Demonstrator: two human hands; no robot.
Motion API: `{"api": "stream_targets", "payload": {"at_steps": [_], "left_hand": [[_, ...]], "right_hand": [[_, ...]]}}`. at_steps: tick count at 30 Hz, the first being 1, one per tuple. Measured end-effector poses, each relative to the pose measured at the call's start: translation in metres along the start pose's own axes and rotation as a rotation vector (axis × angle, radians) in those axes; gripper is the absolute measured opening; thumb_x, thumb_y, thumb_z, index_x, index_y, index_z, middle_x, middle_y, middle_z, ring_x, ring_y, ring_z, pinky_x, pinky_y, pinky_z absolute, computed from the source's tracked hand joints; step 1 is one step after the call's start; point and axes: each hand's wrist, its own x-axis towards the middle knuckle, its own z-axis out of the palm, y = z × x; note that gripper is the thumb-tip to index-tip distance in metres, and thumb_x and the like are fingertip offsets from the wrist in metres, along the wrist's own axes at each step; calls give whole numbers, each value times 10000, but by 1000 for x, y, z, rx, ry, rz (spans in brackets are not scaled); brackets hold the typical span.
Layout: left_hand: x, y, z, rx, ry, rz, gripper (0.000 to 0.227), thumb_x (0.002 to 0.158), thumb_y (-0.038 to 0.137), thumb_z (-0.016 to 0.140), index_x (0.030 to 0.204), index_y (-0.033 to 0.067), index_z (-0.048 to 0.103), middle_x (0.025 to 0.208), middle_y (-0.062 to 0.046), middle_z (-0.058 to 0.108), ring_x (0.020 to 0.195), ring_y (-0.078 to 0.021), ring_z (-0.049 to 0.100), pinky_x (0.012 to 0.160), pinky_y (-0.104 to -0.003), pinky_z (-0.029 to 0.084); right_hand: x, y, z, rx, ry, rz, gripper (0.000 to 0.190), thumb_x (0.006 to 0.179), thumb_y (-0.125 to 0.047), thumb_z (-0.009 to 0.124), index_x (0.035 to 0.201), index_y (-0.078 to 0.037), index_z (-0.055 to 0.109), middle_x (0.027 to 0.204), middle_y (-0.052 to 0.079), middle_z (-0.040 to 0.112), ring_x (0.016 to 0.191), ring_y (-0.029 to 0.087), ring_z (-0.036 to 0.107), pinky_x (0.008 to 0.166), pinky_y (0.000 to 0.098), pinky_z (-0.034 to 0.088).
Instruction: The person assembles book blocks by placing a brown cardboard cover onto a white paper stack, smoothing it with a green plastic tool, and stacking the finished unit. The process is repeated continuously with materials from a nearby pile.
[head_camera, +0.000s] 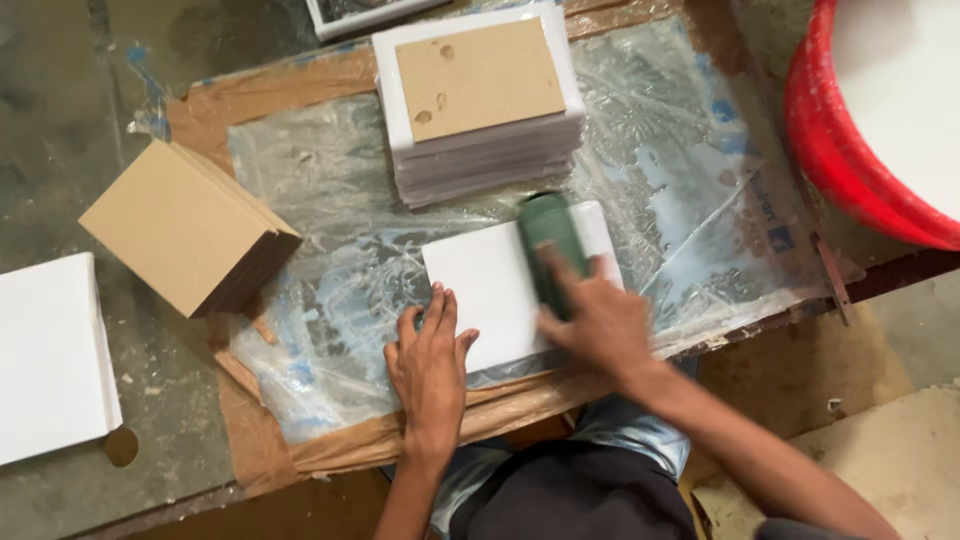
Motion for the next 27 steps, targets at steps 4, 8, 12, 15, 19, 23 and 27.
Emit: {"api": "stream_targets", "payload": {"at_steps": [4,8,12,15,19,23,27], "left_hand": [[8,15,4,252,286,62,633,775,346,635,1343,86,535,1488,-92,571,1309,-286,504,963,-453,459],[2,67,25,57,-176,103,603,989,11,540,1573,8,392,1272,-181,625,997,-263,616,753,-348,577],[-33,164,101,371,-39,462,613,997,141,538,1582,23,400,1278,-268,660,932,-300,662,795,-379,545],[-55,176,149,429,20,528,534,1030,260,511,1505,24,453,1413,-261,607,1081,-319,674,864,-414,557],[-64,148,157,319,288,592,617,1078,402,425,1594,77,335,1602,-223,374,1294,-375,707,946,-538,602],[-58,145,143,247,66,629,643,1219,390,426,1713,-4,301,1419,-549,430,641,-222,580,587,-341,512],[-57,99,94,2,312,676,449,1137,298,484,1552,144,405,1497,-205,623,1045,-259,679,961,-430,535]], "right_hand": [[-10,82,-37,-180,79,278,858,835,-614,677,1582,-464,285,1119,264,579,775,396,713,611,515,598],[-11,111,-83,-165,29,392,867,832,-690,659,1602,-435,352,1137,269,621,911,456,706,732,568,590],[-28,78,-98,43,349,99,920,823,-639,685,1618,-293,378,1182,279,647,1006,498,680,826,589,560],[-11,30,-72,-80,-30,249,1063,806,-646,708,1657,-286,181,1200,313,587,898,488,698,703,566,593],[3,-58,4,96,-113,-32,1095,783,-484,773,1598,-117,141,1185,353,545,827,472,706,693,519,599],[-10,-153,43,260,-50,-452,1014,756,-455,789,1552,-69,291,1061,325,587,758,444,673,661,487,585],[25,-138,20,268,-161,-532,984,737,-545,775,1543,-155,366,996,241,655,787,395,680,718,502,566]]}}
